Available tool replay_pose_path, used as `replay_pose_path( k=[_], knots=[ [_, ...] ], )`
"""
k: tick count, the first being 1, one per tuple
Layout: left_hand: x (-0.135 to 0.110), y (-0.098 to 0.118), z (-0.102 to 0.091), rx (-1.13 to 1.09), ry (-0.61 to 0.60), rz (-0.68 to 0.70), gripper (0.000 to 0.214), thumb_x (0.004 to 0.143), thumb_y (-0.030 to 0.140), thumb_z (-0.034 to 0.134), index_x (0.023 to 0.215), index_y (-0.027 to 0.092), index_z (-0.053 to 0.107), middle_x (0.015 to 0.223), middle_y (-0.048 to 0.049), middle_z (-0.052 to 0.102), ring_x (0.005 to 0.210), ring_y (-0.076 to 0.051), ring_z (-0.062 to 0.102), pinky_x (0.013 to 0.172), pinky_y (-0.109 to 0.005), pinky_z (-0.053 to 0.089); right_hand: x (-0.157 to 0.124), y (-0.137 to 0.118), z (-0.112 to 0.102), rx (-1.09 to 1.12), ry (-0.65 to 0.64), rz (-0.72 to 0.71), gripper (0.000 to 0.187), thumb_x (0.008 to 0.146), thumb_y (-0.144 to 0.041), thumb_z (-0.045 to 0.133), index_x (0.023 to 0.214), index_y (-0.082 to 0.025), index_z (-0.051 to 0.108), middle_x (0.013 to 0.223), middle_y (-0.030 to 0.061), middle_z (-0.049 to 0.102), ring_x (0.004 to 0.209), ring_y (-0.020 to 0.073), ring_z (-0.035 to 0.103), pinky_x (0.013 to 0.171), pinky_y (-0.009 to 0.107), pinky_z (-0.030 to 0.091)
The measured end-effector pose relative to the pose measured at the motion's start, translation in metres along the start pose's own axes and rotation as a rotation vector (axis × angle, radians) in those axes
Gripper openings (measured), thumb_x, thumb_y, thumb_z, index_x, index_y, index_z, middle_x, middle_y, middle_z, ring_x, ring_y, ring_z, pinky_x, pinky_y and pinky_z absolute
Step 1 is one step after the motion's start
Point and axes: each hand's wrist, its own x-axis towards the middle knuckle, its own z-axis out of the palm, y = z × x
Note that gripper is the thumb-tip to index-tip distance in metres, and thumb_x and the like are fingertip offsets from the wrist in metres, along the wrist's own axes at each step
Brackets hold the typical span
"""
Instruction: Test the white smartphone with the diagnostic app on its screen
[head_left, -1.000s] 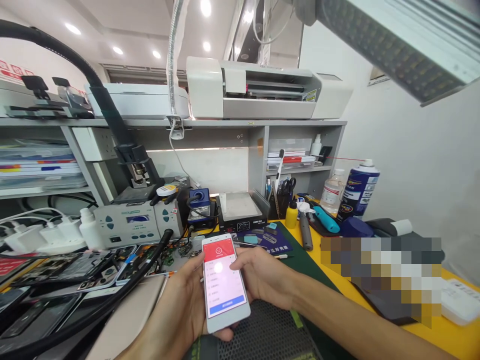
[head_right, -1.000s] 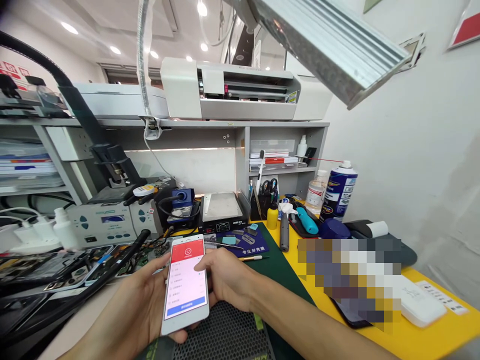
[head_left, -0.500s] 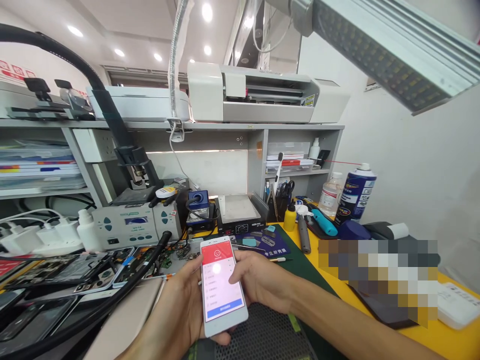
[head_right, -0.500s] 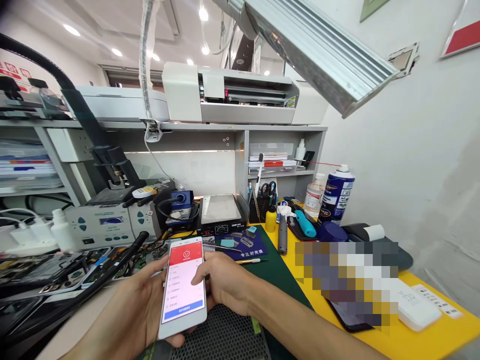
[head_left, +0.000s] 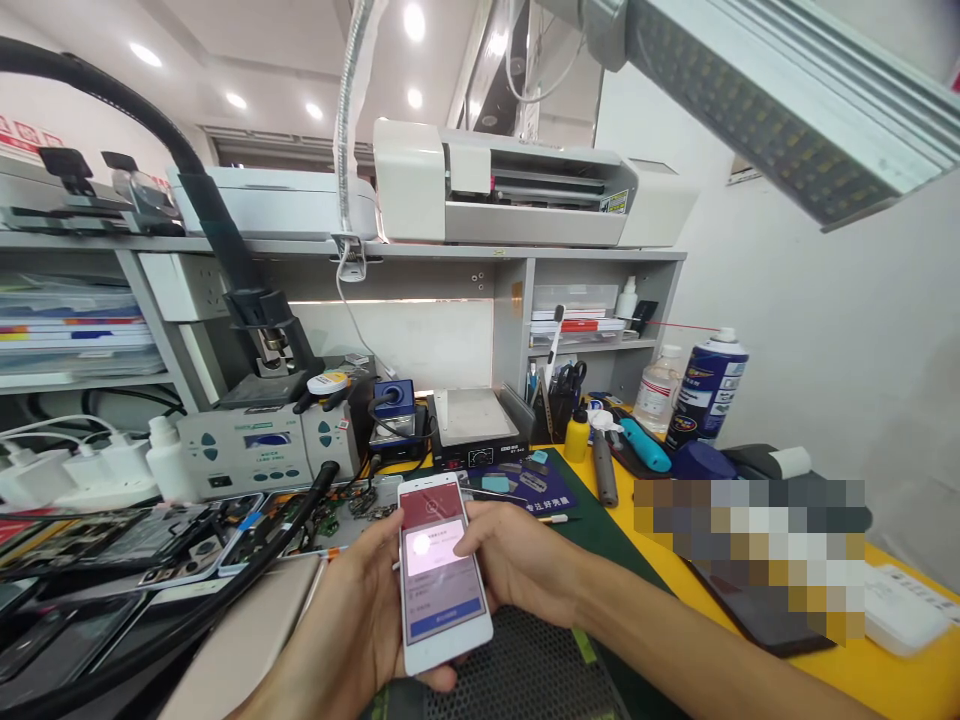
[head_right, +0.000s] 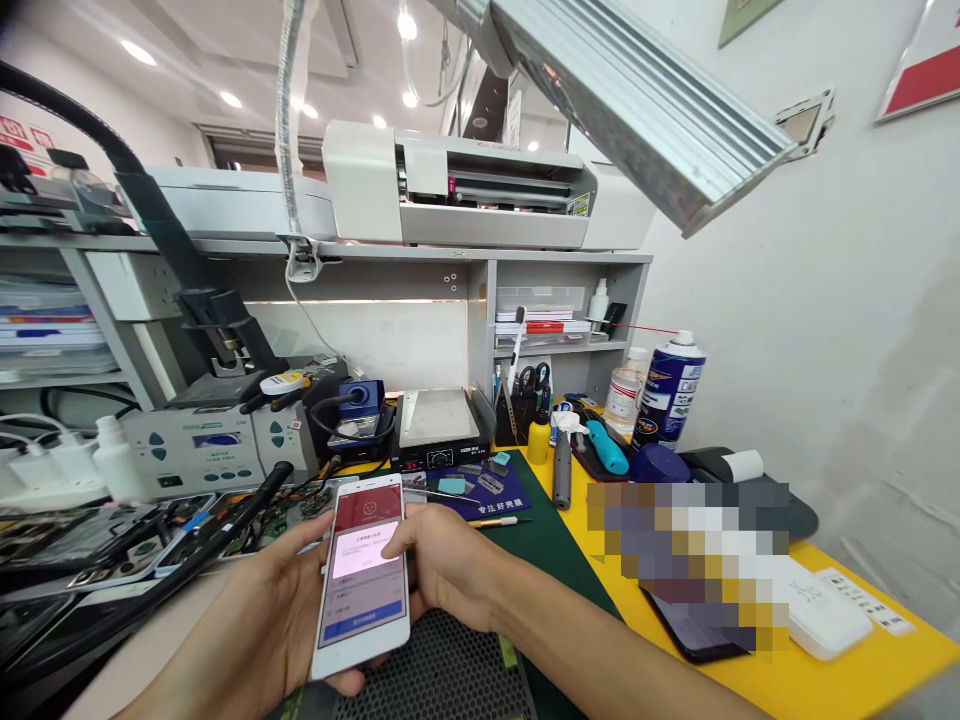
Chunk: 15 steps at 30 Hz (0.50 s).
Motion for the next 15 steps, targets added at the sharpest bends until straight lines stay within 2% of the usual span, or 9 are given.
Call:
replay_pose_path(
  k=[6, 11, 15],
  knots=[
    [0.0011, -0.0010, -0.0017, -0.004, -0.012, -0.006, 0.066, 0.092, 0.061, 0.047, 0.143, 0.021, 0.048, 0.097, -0.0144, 0.077, 0.067, -0.029, 0.071, 0.047, -0.035, 0.056, 0.0008, 0.0013, -0.0002, 0.009, -0.010, -0.010, 0.044, 0.058, -0.022, 0.059, 0.102, -0.019, 0.060, 0.083, 0.0045, 0.067, 0.074, 0.0209, 0.061, 0.065, 0.033, 0.045],
    [0.0008, -0.0008, -0.0014, -0.004, -0.005, -0.015, 0.061, 0.092, 0.053, 0.050, 0.143, 0.019, 0.047, 0.095, -0.0147, 0.077, 0.067, -0.029, 0.071, 0.048, -0.035, 0.056, 0.0052, 0.0070, -0.0021, -0.008, 0.008, -0.034, 0.046, 0.058, -0.019, 0.066, 0.104, -0.020, 0.062, 0.083, 0.0034, 0.069, 0.073, 0.0211, 0.063, 0.064, 0.033, 0.047],
    [0.0008, -0.0004, -0.0014, -0.007, -0.010, -0.010, 0.062, 0.091, 0.052, 0.052, 0.144, 0.018, 0.047, 0.097, -0.0151, 0.077, 0.071, -0.030, 0.072, 0.048, -0.035, 0.057, 0.0021, 0.0042, -0.0008, -0.004, 0.011, -0.031, 0.045, 0.059, -0.019, 0.063, 0.105, -0.019, 0.063, 0.083, 0.0042, 0.069, 0.074, 0.0215, 0.063, 0.063, 0.032, 0.046]
  ],
)
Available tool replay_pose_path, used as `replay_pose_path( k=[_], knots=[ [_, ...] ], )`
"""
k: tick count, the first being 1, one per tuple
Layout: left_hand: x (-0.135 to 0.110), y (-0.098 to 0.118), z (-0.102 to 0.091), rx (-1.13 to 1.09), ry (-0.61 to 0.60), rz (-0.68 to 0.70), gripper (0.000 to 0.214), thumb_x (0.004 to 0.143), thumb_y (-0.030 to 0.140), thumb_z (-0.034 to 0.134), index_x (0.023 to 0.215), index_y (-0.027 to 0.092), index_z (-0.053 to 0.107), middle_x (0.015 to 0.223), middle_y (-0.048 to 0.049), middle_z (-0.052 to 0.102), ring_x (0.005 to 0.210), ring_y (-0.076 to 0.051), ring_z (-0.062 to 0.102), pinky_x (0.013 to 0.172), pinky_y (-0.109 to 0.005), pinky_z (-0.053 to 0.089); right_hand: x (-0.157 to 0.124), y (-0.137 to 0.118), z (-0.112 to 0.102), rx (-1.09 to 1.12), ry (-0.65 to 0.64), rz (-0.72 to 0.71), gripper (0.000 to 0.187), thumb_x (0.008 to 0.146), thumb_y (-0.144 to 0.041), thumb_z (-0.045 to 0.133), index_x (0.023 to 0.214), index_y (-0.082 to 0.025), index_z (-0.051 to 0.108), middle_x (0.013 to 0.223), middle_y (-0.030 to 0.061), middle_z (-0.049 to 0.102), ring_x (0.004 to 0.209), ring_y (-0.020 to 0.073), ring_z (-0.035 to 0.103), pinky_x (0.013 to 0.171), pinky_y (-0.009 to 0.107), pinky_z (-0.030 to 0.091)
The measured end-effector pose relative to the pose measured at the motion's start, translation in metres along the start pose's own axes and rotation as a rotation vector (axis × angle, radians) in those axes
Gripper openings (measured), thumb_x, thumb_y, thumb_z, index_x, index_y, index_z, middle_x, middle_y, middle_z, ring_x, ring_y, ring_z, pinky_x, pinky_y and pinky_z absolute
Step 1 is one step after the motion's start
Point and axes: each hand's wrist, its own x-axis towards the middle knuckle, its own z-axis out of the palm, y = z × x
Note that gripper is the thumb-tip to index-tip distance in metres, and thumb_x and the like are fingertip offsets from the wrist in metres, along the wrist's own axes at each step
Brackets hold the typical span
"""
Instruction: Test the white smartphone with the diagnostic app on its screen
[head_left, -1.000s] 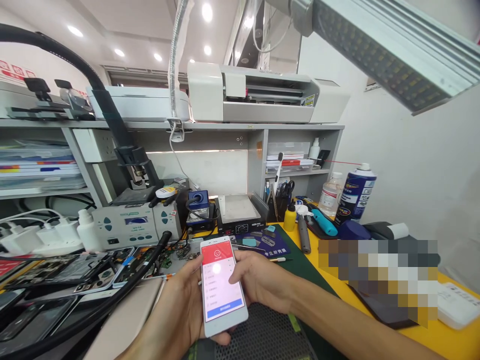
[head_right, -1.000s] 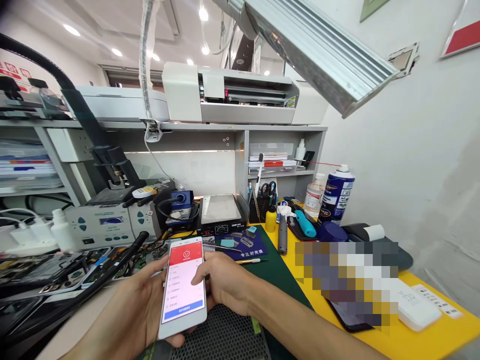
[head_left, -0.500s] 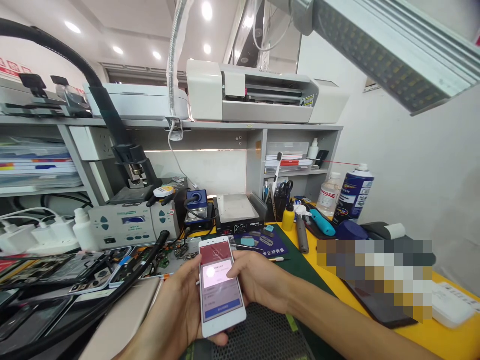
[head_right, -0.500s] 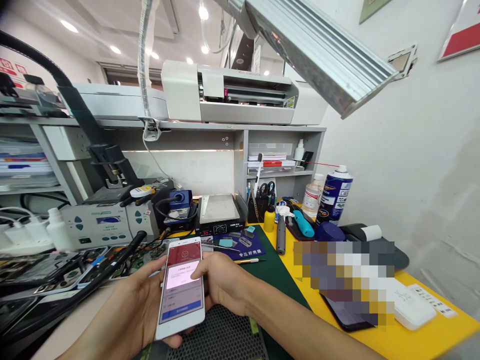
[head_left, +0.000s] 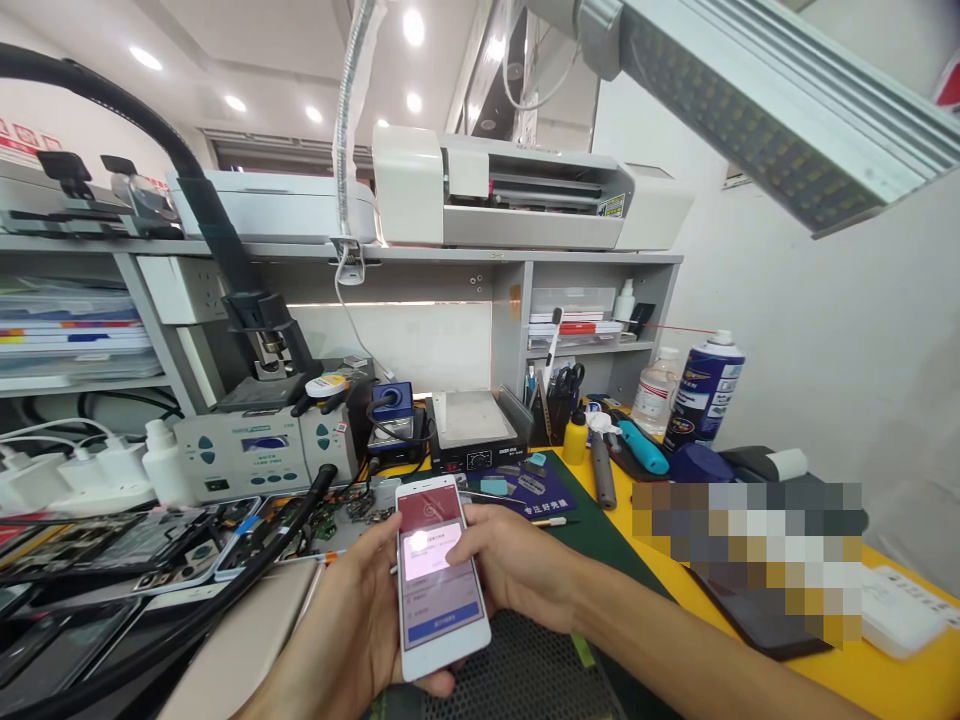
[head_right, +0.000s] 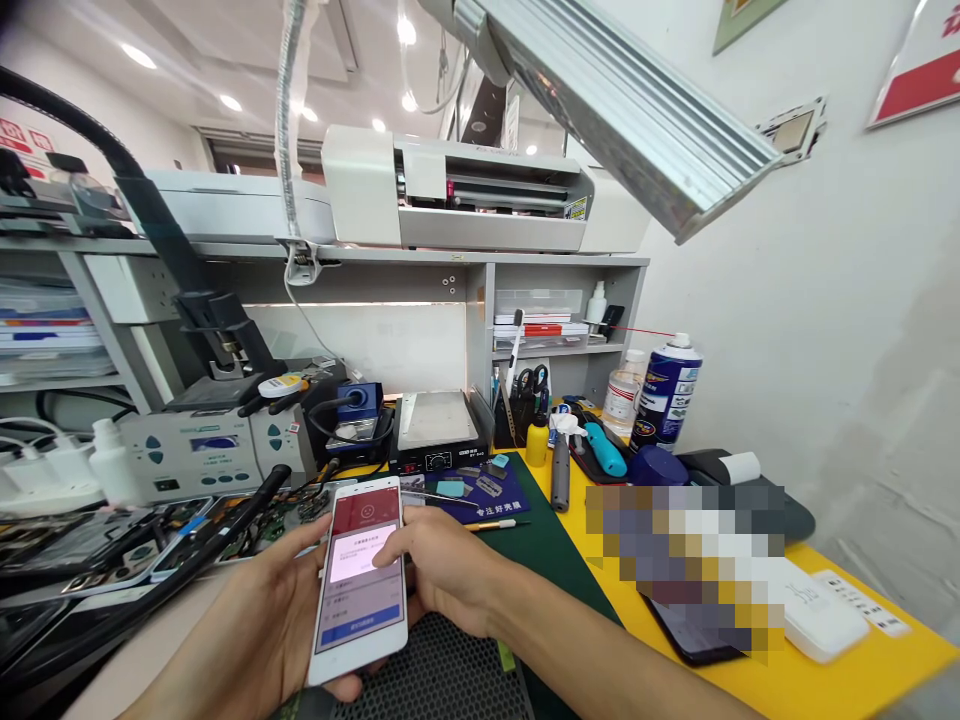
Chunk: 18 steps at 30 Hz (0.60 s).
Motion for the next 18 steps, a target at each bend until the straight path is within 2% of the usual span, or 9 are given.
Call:
replay_pose_path(
  k=[7, 12, 18],
  knots=[
    [0.0010, -0.0016, -0.0008, -0.003, -0.015, 0.014, 0.063, 0.089, 0.048, 0.057, 0.144, 0.018, 0.046, 0.100, -0.0155, 0.077, 0.071, -0.029, 0.073, 0.048, -0.035, 0.058, -0.0040, -0.0054, 0.0019, 0.007, -0.017, 0.024, 0.041, 0.062, -0.025, 0.055, 0.102, -0.019, 0.060, 0.078, 0.0039, 0.063, 0.071, 0.0208, 0.059, 0.062, 0.033, 0.045],
    [0.0015, -0.0022, -0.0002, -0.013, 0.014, 0.026, 0.061, 0.089, 0.049, 0.060, 0.144, 0.025, 0.045, 0.105, -0.0129, 0.075, 0.077, -0.031, 0.073, 0.046, -0.036, 0.056, -0.0016, -0.0040, -0.0003, 0.025, 0.006, 0.048, 0.028, 0.065, -0.024, 0.053, 0.093, -0.020, 0.055, 0.070, 0.0006, 0.053, 0.066, 0.0188, 0.052, 0.059, 0.031, 0.045],
    [0.0003, -0.0026, -0.0010, -0.039, -0.002, 0.022, 0.055, 0.090, 0.046, 0.058, 0.139, 0.021, 0.049, 0.087, -0.0081, 0.070, 0.071, -0.029, 0.071, 0.046, -0.036, 0.056, -0.0022, -0.0042, 0.0003, 0.019, 0.002, 0.053, 0.024, 0.066, -0.025, 0.053, 0.090, -0.019, 0.055, 0.069, 0.0005, 0.052, 0.063, 0.0173, 0.049, 0.060, 0.031, 0.044]
  ],
)
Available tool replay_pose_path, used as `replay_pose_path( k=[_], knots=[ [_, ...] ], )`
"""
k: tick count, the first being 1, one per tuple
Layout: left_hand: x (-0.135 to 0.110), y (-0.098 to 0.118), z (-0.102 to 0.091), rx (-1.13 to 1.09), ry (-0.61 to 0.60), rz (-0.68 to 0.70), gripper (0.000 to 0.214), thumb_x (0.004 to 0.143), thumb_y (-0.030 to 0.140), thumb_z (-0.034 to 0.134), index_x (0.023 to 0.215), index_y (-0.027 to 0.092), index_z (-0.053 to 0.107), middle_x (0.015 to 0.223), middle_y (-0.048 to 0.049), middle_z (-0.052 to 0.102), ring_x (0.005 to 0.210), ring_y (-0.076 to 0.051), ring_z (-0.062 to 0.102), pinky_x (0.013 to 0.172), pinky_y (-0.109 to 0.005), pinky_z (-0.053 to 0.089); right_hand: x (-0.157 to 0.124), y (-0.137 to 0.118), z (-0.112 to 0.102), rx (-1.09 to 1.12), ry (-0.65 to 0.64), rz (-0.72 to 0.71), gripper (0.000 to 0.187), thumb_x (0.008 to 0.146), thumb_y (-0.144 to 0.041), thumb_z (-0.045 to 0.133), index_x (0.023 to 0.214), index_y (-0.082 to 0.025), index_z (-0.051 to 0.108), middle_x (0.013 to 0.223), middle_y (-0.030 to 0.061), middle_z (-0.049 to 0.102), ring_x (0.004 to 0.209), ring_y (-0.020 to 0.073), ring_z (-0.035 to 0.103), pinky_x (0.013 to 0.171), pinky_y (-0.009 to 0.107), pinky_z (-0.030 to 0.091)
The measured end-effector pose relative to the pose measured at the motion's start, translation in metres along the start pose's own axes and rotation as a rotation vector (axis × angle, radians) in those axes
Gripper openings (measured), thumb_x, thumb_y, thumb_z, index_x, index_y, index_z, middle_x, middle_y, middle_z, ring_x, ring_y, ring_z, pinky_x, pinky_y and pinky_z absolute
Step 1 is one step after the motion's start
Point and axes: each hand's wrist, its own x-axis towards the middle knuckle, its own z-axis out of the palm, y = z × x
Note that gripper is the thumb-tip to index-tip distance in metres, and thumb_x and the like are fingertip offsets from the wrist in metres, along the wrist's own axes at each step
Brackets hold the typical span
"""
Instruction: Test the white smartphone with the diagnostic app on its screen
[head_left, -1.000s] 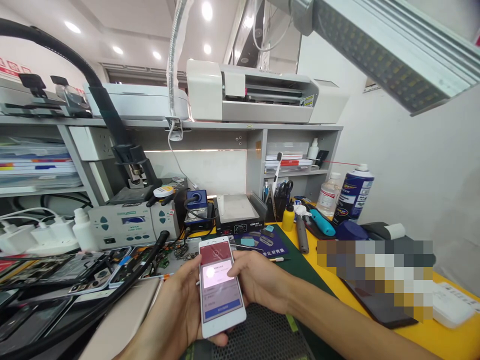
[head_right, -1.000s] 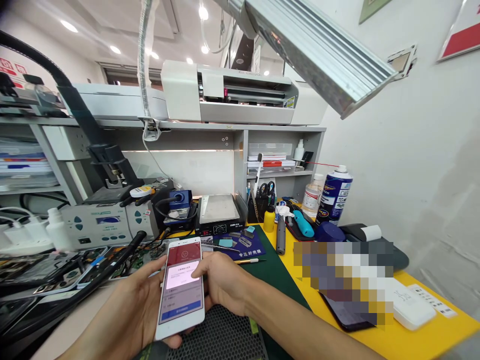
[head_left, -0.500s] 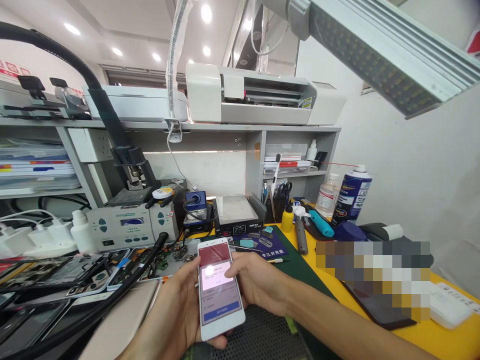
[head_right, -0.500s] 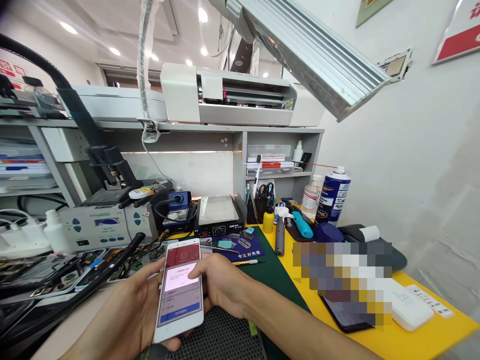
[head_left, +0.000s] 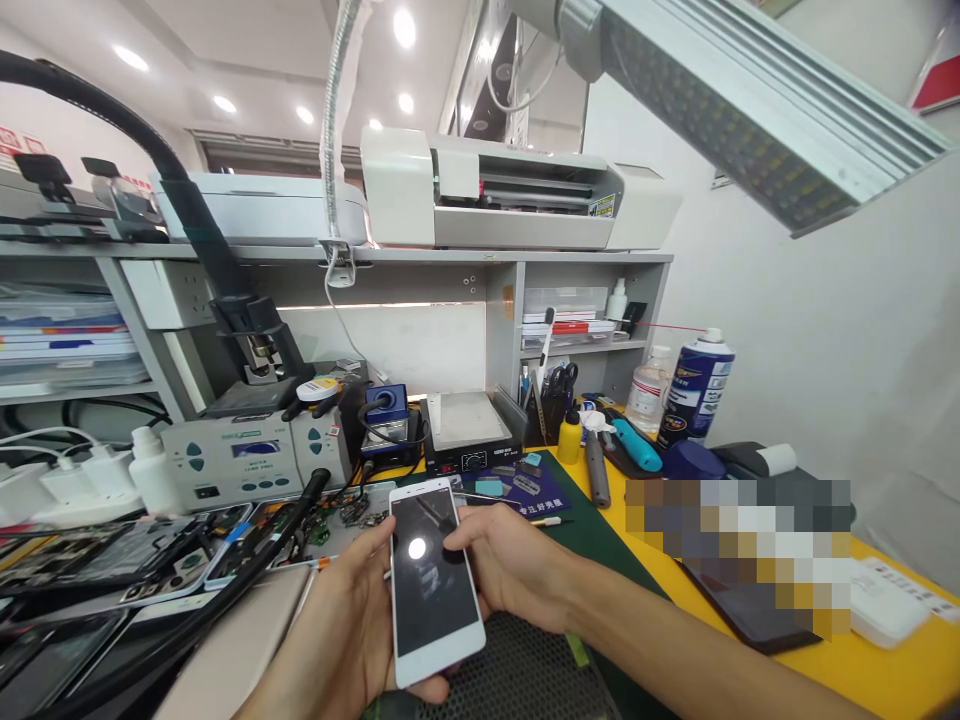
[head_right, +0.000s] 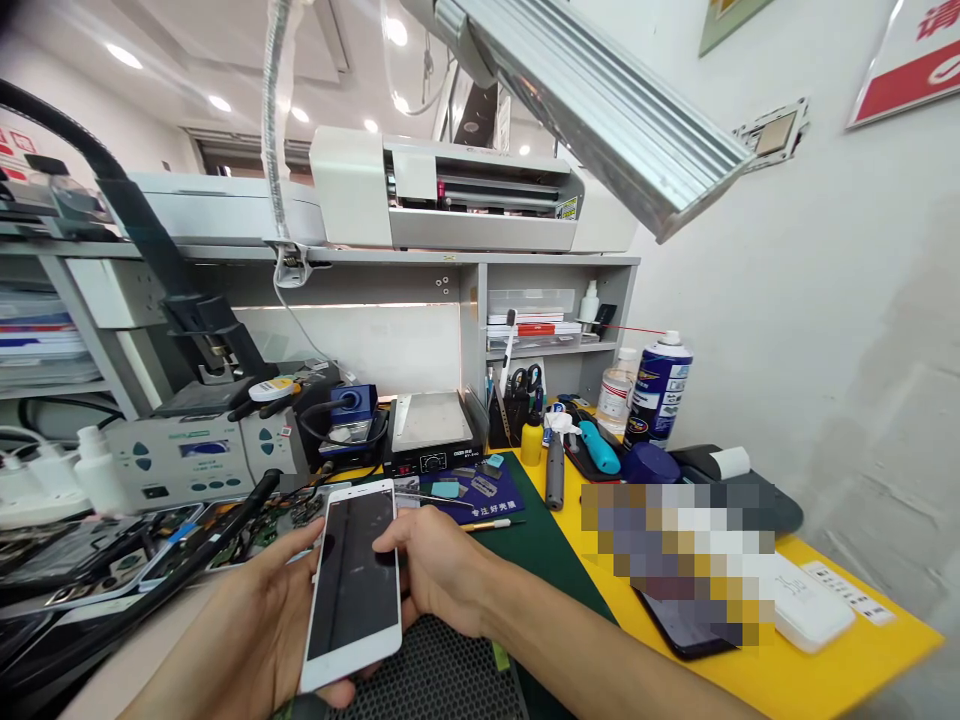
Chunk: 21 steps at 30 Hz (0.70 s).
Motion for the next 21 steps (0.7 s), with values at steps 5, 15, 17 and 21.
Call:
replay_pose_path(
  k=[5, 15, 17, 21],
  knots=[
    [-0.0012, -0.0012, -0.0012, 0.015, -0.014, 0.009, 0.055, 0.090, 0.047, 0.059, 0.136, 0.020, 0.051, 0.088, -0.0072, 0.069, 0.071, -0.029, 0.072, 0.048, -0.036, 0.056, 0.0027, 0.0020, -0.0019, 0.025, -0.003, -0.007, 0.025, 0.068, -0.028, 0.057, 0.092, -0.020, 0.054, 0.071, -0.0004, 0.051, 0.064, 0.0179, 0.051, 0.062, 0.032, 0.044],
    [-0.0002, -0.0008, 0.0007, 0.027, 0.009, 0.010, 0.063, 0.090, 0.052, 0.059, 0.144, 0.022, 0.045, 0.105, -0.0157, 0.075, 0.076, -0.032, 0.074, 0.046, -0.036, 0.056, 0.0037, 0.0030, -0.0023, 0.005, -0.019, 0.002, 0.024, 0.078, -0.034, 0.053, 0.095, -0.018, 0.059, 0.077, 0.0027, 0.056, 0.065, 0.0166, 0.050, 0.063, 0.033, 0.044],
    [0.0002, -0.0010, 0.0007, 0.032, 0.005, 0.010, 0.064, 0.089, 0.049, 0.061, 0.144, 0.023, 0.045, 0.104, -0.0148, 0.076, 0.075, -0.032, 0.074, 0.045, -0.036, 0.055, 0.0040, 0.0036, -0.0026, 0.005, -0.014, -0.005, 0.027, 0.077, -0.033, 0.054, 0.098, -0.018, 0.060, 0.078, 0.0035, 0.058, 0.065, 0.0172, 0.050, 0.062, 0.033, 0.044],
    [0.0001, -0.0011, 0.0006, 0.024, 0.012, 0.011, 0.063, 0.088, 0.050, 0.061, 0.144, 0.024, 0.046, 0.101, -0.0134, 0.076, 0.076, -0.032, 0.075, 0.045, -0.035, 0.055, 0.0027, 0.0033, -0.0012, 0.008, -0.005, -0.015, 0.031, 0.073, -0.030, 0.056, 0.101, -0.018, 0.061, 0.076, 0.0031, 0.059, 0.066, 0.0175, 0.052, 0.062, 0.032, 0.044]
  ],
)
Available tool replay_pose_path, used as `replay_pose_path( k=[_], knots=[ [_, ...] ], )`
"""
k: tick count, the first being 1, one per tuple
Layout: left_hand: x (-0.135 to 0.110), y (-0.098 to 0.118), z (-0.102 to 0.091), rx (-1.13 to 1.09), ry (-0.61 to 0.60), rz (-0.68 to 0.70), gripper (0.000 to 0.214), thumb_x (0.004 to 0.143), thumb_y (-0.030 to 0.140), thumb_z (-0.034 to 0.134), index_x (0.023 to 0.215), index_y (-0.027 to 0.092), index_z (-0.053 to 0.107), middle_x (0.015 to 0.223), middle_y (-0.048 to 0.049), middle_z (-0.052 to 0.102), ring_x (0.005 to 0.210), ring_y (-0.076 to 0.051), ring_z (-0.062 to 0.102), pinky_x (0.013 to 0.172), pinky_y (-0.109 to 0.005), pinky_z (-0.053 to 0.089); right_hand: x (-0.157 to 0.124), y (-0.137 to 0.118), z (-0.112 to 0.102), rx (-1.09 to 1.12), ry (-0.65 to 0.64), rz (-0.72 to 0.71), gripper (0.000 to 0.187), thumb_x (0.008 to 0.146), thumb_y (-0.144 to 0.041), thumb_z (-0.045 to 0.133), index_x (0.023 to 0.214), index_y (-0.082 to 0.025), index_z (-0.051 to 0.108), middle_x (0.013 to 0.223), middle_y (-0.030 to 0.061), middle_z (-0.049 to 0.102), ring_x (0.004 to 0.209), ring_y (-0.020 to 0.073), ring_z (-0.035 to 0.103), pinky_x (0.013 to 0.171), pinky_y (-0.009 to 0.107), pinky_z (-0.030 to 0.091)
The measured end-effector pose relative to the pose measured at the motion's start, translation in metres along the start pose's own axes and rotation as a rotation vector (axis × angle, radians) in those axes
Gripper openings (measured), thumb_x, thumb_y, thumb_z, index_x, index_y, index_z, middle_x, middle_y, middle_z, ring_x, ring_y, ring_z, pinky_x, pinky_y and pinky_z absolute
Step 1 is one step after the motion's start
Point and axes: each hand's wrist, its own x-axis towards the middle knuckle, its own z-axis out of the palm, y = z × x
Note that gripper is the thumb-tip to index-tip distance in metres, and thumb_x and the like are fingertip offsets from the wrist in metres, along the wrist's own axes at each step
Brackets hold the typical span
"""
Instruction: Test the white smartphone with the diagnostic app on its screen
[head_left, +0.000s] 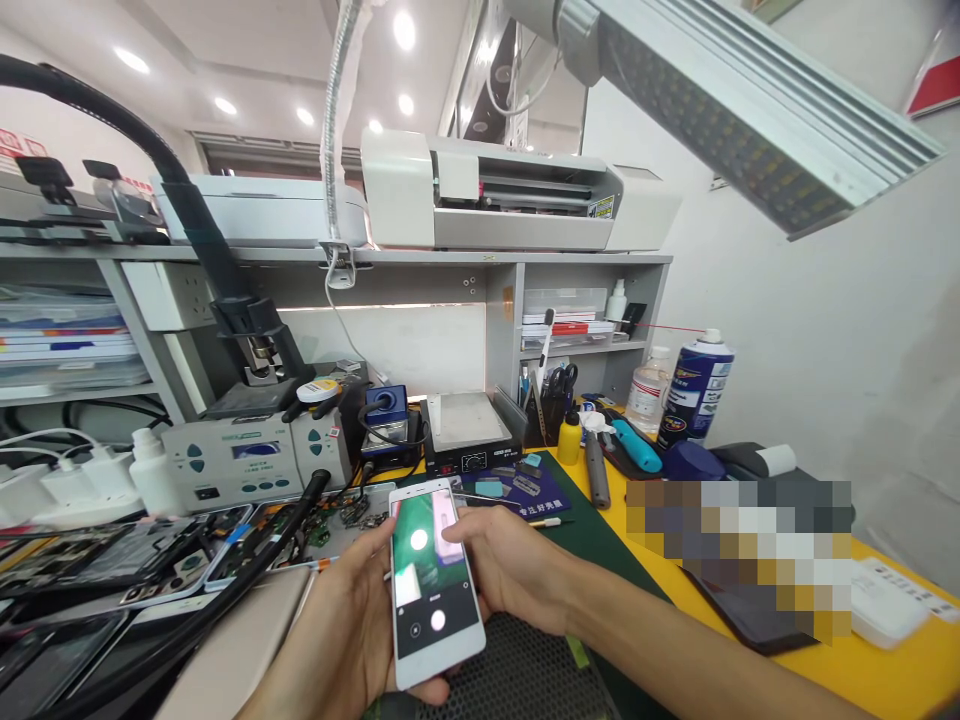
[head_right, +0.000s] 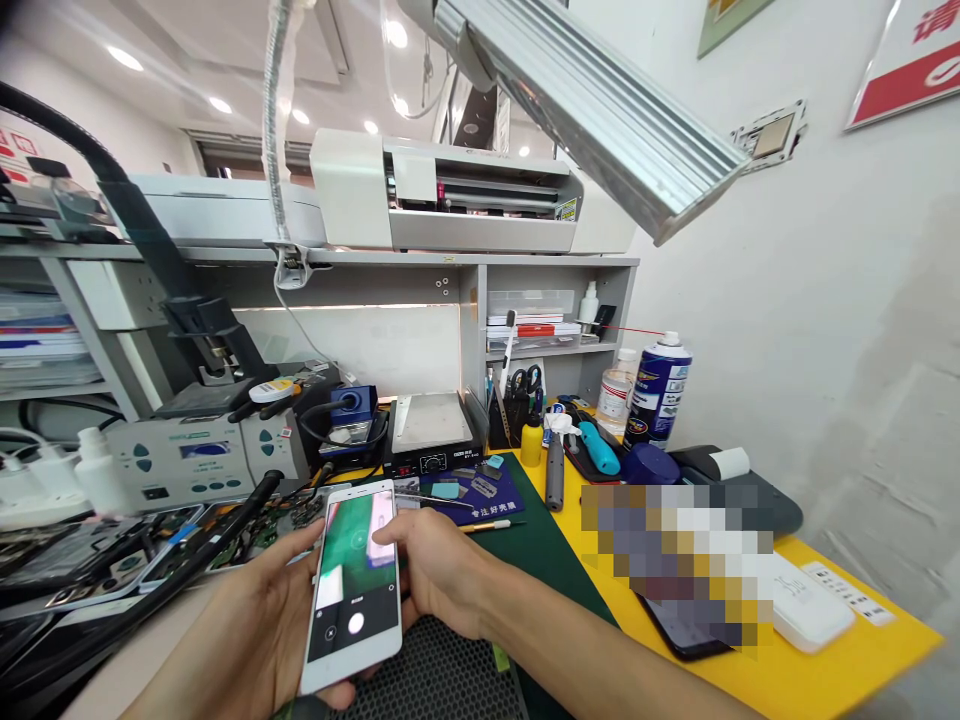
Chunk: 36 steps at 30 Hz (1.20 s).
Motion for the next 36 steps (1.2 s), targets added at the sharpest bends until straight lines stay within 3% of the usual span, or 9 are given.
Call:
replay_pose_path(
  k=[8, 15, 29, 36],
  knots=[
    [0.001, 0.002, 0.001, 0.004, -0.002, 0.012, 0.069, 0.089, 0.051, 0.060, 0.149, 0.025, 0.039, 0.096, -0.0127, 0.076, 0.073, -0.032, 0.074, 0.046, -0.038, 0.056, -0.006, -0.002, 0.003, -0.026, 0.005, -0.047, 0.042, 0.063, -0.020, 0.059, 0.105, -0.019, 0.062, 0.076, 0.0009, 0.062, 0.066, 0.0162, 0.054, 0.060, 0.030, 0.045],
    [-0.005, 0.004, 0.000, -0.007, -0.019, 0.114, 0.057, 0.094, 0.049, 0.051, 0.142, 0.018, 0.048, 0.110, -0.0159, 0.075, 0.083, -0.034, 0.073, 0.050, -0.040, 0.057, -0.010, -0.005, 0.005, -0.093, -0.004, -0.157, 0.058, 0.055, -0.010, 0.068, 0.112, -0.019, 0.062, 0.086, 0.0000, 0.065, 0.074, 0.0173, 0.060, 0.058, 0.027, 0.043],
    [-0.008, 0.005, 0.005, -0.033, -0.023, 0.167, 0.057, 0.094, 0.045, 0.053, 0.144, 0.018, 0.047, 0.103, -0.0146, 0.075, 0.082, -0.034, 0.072, 0.056, -0.048, 0.061, -0.012, -0.002, 0.007, -0.154, -0.075, -0.255, 0.067, 0.055, -0.003, 0.070, 0.118, -0.017, 0.054, 0.091, -0.0006, 0.065, 0.082, 0.0170, 0.060, 0.066, 0.027, 0.045],
    [-0.012, 0.006, 0.006, -0.051, -0.033, 0.153, 0.060, 0.094, 0.046, 0.054, 0.147, 0.022, 0.044, 0.103, -0.0129, 0.075, 0.084, -0.029, 0.072, 0.060, -0.039, 0.060, -0.015, -0.004, 0.008, -0.171, -0.095, -0.234, 0.073, 0.054, -0.002, 0.070, 0.120, -0.020, 0.046, 0.098, -0.0005, 0.063, 0.086, 0.0169, 0.060, 0.066, 0.025, 0.045]
  ],
)
